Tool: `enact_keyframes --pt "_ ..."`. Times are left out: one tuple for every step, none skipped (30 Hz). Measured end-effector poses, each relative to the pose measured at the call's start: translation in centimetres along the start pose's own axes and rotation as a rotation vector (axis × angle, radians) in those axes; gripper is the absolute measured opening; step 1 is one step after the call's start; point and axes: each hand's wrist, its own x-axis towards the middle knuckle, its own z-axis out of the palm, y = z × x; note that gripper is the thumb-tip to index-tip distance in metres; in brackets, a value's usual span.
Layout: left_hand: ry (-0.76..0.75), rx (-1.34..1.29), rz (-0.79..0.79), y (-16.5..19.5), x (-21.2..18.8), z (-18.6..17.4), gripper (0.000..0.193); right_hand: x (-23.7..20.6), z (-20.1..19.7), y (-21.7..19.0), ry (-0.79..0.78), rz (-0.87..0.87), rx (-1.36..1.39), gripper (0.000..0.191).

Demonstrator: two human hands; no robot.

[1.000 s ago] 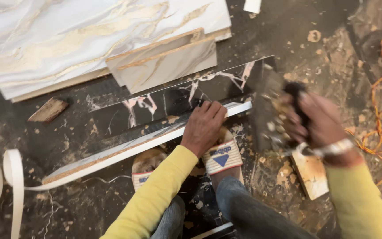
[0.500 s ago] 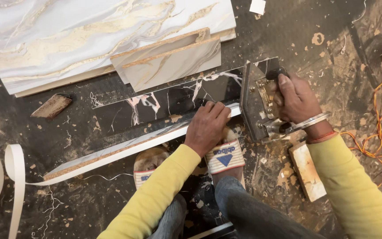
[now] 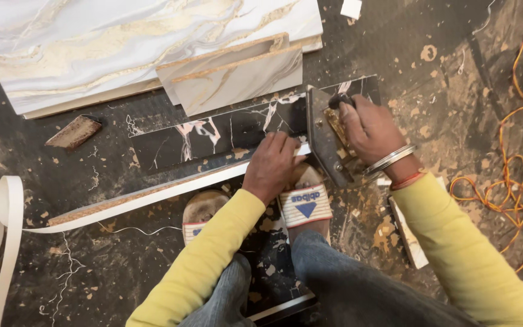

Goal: The person sits on the floor and applies white edge banding tape to the edges of laminated boards. They align the tape along a board edge, press it with a hand-held iron to heat-activate the adhesive, then press and run fingers along the taped edge to secure it, working on multiple board edges.

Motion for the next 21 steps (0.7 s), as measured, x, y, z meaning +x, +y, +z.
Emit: enact_keyframes --pt "-0.014 0.022 -0.016 -0.2 -0.2 -0.1 0.029 0.0 0.1 -0.2 0.01 -0.02 -0.01 0.026" --pt "-0.009 0.019 -0.017 -0.5 -0.4 -0.3 0.03 0.0 0.1 -0.4 0.016 -0.013 -0.015 0.026" --pt "-0.007 0.012 -0.025 -0.9 -0.7 -0.6 0.03 0.0 0.1 -0.6 0.014 -0.003 -0.019 0.026" --pt "-0.004 0.006 -0.036 -1.1 -1.2 -0.9 0.03 -0.1 0.1 -0.8 0.01 0.006 -0.023 0.027" --pt "0.034 -0.001 -0.03 -1.3 -1.6 -1.2 0.029 -0.1 0.1 -1.0 0.006 -0.02 -0.025 0.026" --pt "0.07 -0.005 -0.02 -1.6 -2.1 -1.7 0.028 -0.1 0.1 -1.2 0.005 -0.046 -0.024 0.026" --pt "0.102 -0.012 -0.007 -1.7 -2.7 -2.1 0.027 0.0 0.2 -1.4 0.006 -0.065 -0.022 0.026" --pt "0.098 0.0 -0.005 -1.8 -2.7 -2.1 0.027 -0.2 0.2 -1.6 -0.009 -0.03 -0.01 0.026" --pt "0.092 0.008 -0.004 -1.8 -2.9 -2.1 0.026 -0.3 0.4 -1.9 -0.026 0.008 0.001 0.026" --pt "0.091 0.018 -0.002 -1.7 -3.0 -2.1 0.026 -0.3 0.5 -2.2 -0.041 0.042 0.009 0.026" --pt "0.099 0.015 -0.005 -1.5 -2.9 -1.9 0.026 -0.3 0.6 -2.5 -0.049 0.02 0.012 0.026" --pt "0.107 0.017 -0.008 -1.5 -3.0 -1.9 0.026 -0.2 0.8 -2.8 -0.056 -0.004 0.019 0.025" --pt "0.113 0.021 -0.005 -1.4 -2.9 -1.8 0.026 -0.1 1.0 -3.2 -0.056 -0.028 0.027 0.025" --pt "0.118 0.047 0.008 -1.4 -2.8 -1.7 0.026 -0.1 1.1 -3.5 -0.063 -0.021 0.03 0.025" --pt "0.122 0.07 0.018 -1.5 -2.8 -1.7 0.026 0.1 1.2 -3.8 -0.073 -0.011 0.032 0.025" --pt "0.129 0.093 0.024 -1.5 -2.8 -1.7 0.026 0.1 1.2 -4.1 -0.086 -0.005 0.033 0.025" --pt "0.128 0.084 0.002 -1.6 -3.0 -1.8 0.028 0.2 1.3 -4.3 -0.093 -0.004 0.033 0.025" --pt "0.128 0.075 -0.022 -1.8 -3.2 -2.0 0.03 0.3 1.3 -4.6 -0.101 -0.005 0.032 0.025" --pt "0.125 0.066 -0.046 -2.0 -3.5 -2.1 0.032 0.3 1.3 -4.7 -0.109 -0.004 0.034 0.026" --pt "0.117 0.07 -0.057 -2.3 -3.9 -2.5 0.033 0.4 1.2 -4.8 -0.117 -0.017 0.036 0.025" --pt "0.11 0.075 -0.068 -2.7 -4.5 -2.9 0.034 0.4 1.2 -4.9 -0.124 -0.032 0.039 0.025"
